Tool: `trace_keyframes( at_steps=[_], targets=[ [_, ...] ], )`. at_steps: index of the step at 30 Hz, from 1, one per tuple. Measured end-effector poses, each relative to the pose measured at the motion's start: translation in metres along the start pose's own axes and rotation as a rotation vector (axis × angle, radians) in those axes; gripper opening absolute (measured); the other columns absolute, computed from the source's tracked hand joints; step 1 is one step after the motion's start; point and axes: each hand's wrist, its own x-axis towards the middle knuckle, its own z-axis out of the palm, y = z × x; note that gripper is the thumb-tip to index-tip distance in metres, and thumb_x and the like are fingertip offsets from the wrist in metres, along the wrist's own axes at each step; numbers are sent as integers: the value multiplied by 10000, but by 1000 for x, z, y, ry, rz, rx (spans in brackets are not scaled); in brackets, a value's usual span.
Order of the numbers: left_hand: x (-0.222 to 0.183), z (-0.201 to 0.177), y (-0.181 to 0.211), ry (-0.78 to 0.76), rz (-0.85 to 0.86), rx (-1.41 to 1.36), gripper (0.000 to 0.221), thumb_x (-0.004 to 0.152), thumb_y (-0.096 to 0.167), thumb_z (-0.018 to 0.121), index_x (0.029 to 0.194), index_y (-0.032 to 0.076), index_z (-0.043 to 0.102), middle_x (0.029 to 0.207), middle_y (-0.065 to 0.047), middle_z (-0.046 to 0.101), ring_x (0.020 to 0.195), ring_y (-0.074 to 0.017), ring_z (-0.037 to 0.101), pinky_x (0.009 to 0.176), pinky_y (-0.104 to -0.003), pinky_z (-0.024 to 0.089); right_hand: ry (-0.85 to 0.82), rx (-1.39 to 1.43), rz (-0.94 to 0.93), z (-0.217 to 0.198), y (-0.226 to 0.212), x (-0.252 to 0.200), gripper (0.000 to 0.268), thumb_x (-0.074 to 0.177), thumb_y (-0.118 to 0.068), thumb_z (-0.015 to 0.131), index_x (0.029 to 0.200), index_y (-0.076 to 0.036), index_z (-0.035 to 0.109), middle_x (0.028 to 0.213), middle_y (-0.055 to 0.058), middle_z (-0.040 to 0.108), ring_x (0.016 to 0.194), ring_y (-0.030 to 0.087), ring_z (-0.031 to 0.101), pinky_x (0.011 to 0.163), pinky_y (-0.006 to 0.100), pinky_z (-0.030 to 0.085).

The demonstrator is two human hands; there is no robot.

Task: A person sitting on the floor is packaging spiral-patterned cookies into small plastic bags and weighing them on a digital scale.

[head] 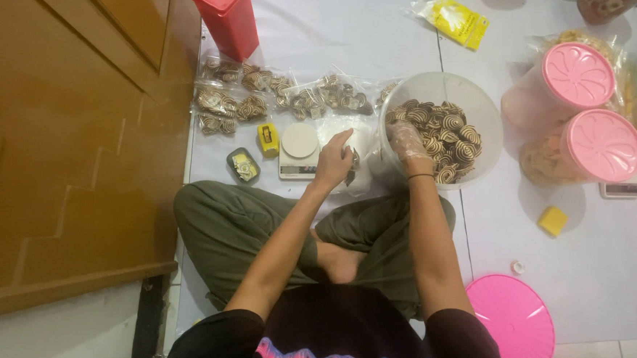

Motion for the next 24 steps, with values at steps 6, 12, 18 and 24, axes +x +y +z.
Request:
trace_keyframes(
  at_steps=[6,12,18,24],
  targets=[
    [2,4,0,13,20,29,467,989,23,494,1454,30,533,1393,-203,586,1337,-369,562,1117,-497,479,17,484,349,-25,-32,0,259,787,-137,780,1035,-65,754,999,205,750,1028,402,701,902,590,558],
    [5,3,0,18,24,28,468,991,28,499,1459,30,529,1388,-210,584,1335,-376,562,1114,-506,476,481,488,43,-16,-14,-31,170,899,-13,592,942,-102,730,869,135,737,849,320,726,801,459,576],
    [5,0,10,15,30,-2,480,992,32,510,1471,41,519,1402,-215,577,1347,-386,549,1118,-528,468,708,977,-245,-48,-41,-48,96,999,35,573,1032,32,663,972,227,699,806,281,695,703,421,566],
    [1,-4,25,11,17,-27,508,995,25,510,1501,70,492,1430,-195,562,1378,-376,521,1135,-518,455,214,587,-248,-38,-76,-63,183,877,-170,678,1011,-67,745,941,215,735,958,432,698,809,523,536]
  ],
)
